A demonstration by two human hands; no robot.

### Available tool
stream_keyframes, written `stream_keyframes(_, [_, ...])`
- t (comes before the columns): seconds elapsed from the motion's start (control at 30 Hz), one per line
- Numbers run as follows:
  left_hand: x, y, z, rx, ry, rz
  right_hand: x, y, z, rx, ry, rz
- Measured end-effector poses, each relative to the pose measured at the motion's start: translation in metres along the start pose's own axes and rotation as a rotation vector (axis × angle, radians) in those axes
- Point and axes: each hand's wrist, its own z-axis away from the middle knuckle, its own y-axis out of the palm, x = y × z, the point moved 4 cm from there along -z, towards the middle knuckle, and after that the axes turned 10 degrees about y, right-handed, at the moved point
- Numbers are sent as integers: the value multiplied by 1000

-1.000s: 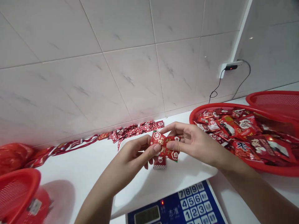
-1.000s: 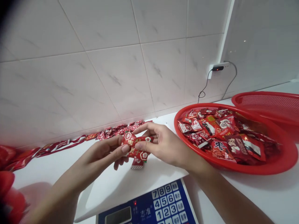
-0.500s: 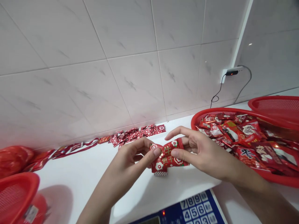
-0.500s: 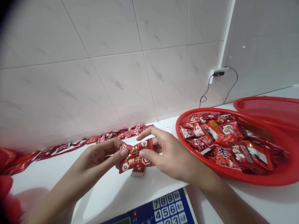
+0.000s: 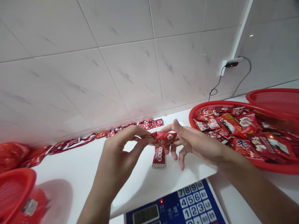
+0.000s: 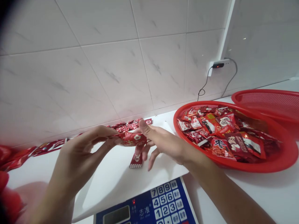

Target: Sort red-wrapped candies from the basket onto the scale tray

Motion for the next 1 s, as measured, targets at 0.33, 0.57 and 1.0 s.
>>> stream_keyframes(0.33, [13, -11, 1, 7, -127, -8, 2, -3, 2, -279, -97, 189])
stream_keyframes(0.57, [13, 14, 5, 294, -286, 356, 0, 3, 5, -193, -36, 136])
stream_keyframes(1.0, [24, 13, 3, 253, -281, 104, -1, -9, -1, -280, -4, 319])
